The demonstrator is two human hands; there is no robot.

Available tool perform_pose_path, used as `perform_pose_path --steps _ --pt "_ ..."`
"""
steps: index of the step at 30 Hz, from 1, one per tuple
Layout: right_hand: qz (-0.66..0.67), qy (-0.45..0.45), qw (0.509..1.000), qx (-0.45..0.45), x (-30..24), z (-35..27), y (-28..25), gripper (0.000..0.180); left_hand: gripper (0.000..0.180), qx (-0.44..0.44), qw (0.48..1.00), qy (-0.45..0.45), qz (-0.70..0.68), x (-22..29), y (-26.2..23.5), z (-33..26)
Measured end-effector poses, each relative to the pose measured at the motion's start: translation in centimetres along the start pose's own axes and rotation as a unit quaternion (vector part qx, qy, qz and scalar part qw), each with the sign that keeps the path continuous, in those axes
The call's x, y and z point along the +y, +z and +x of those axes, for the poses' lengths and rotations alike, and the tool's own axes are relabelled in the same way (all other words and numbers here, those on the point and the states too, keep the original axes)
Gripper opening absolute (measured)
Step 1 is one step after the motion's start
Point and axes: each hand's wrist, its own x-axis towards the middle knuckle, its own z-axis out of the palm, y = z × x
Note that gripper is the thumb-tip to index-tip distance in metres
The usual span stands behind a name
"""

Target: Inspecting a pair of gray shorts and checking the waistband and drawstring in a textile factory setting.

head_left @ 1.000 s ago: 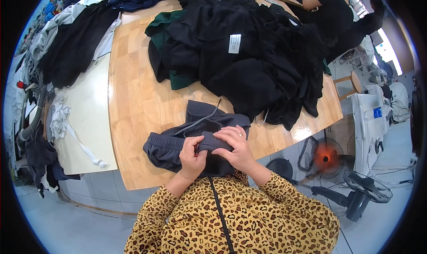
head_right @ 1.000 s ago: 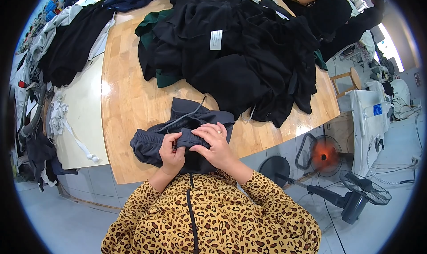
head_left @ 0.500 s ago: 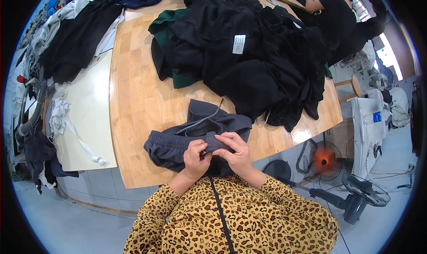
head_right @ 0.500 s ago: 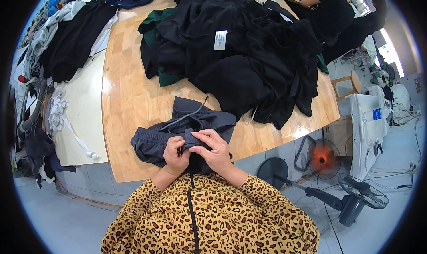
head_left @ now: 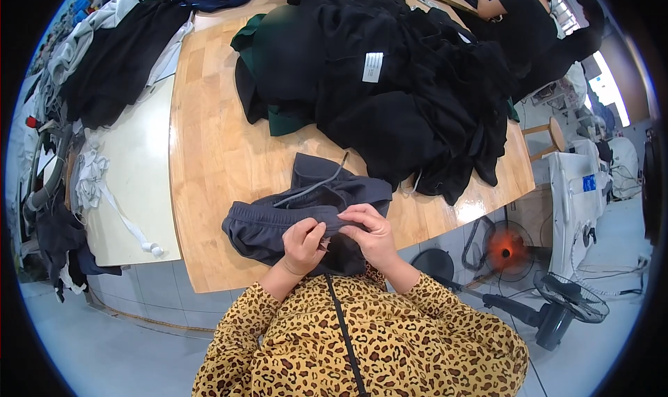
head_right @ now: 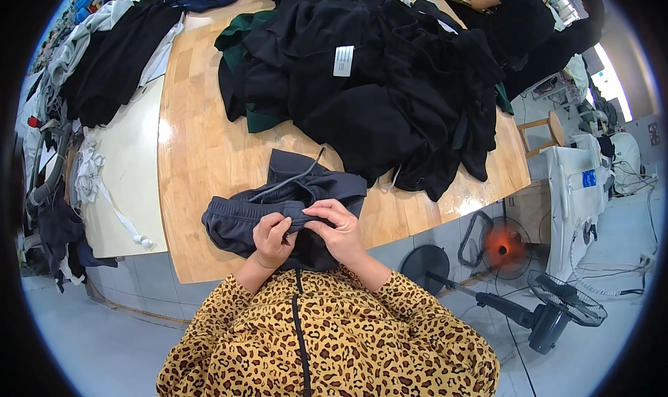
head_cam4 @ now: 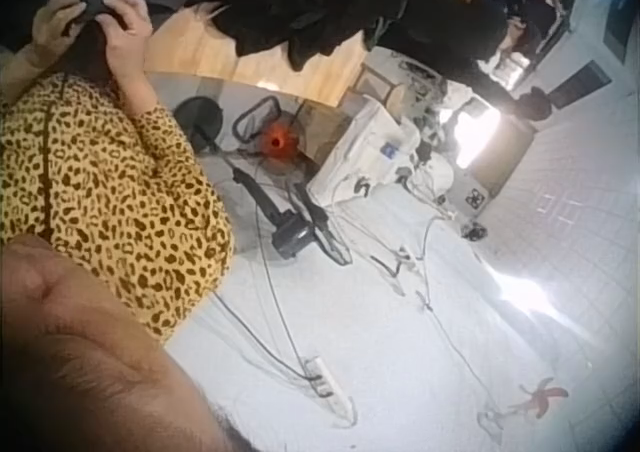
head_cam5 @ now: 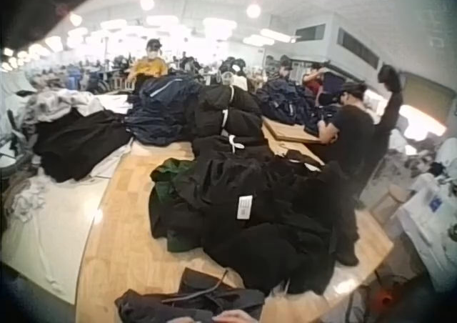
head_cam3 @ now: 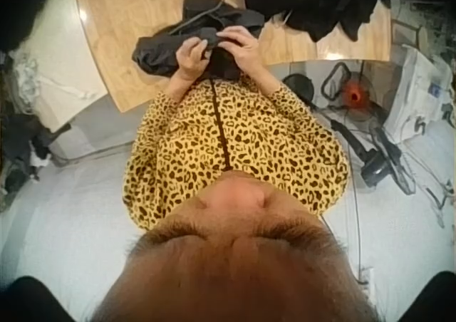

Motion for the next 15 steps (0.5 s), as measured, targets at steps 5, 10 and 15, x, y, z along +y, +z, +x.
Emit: perform_pose_path --steps 5,10,15 --pt "-0.108 -0.085 0.990 0.037 -0.92 -0.27 0.27 0.020 0.035 -0.015 1.000 0.011 0.005 -0.09 0.00 0.03" --pt "-0.118 -0.105 0.987 0.029 -0.30 -0.13 0.02 0.016 0.036 -0.022 1.000 0.016 0.002 -0.12 -0.02 0.15" --pt "-0.089 -0.076 0.992 0.038 0.00 0.25 -0.01 0.005 0.035 -0.031 0.999 0.012 -0.007 0.20 -0.01 0.34"
